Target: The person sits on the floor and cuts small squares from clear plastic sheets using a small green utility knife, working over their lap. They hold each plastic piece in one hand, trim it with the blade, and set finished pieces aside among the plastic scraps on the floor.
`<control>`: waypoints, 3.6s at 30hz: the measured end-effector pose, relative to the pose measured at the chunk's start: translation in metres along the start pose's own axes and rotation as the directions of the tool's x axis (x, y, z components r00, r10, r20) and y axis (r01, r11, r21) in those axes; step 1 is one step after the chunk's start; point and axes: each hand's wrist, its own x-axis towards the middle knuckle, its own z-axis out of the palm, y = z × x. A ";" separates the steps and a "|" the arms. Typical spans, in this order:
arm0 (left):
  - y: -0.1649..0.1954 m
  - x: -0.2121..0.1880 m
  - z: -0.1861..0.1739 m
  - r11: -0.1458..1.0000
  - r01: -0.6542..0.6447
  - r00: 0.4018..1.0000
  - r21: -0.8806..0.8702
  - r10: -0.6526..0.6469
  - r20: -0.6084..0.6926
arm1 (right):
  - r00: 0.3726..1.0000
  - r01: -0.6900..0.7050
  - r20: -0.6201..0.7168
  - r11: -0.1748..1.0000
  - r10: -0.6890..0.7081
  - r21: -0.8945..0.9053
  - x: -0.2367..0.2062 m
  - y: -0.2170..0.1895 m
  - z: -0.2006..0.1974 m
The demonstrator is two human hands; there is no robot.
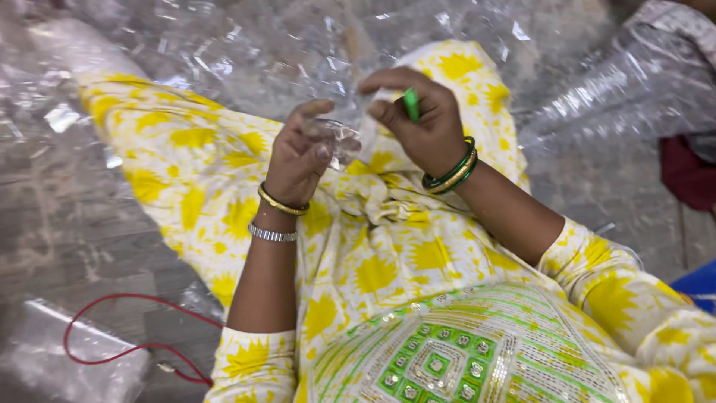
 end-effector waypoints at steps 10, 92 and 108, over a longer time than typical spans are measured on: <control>0.008 -0.008 -0.013 0.969 -0.133 0.982 0.209 0.158 -0.107 | 0.988 -0.147 0.023 0.974 0.153 -0.170 0.000 0.022 0.031; -0.001 0.002 -0.046 0.733 -0.075 0.870 0.676 0.380 -0.315 | 0.818 -0.555 0.254 0.823 0.515 0.119 0.057 0.111 0.055; -0.002 0.048 -0.056 0.973 -0.118 0.960 0.200 0.163 -0.227 | 0.962 -0.272 0.068 0.948 0.264 0.166 0.060 0.132 0.041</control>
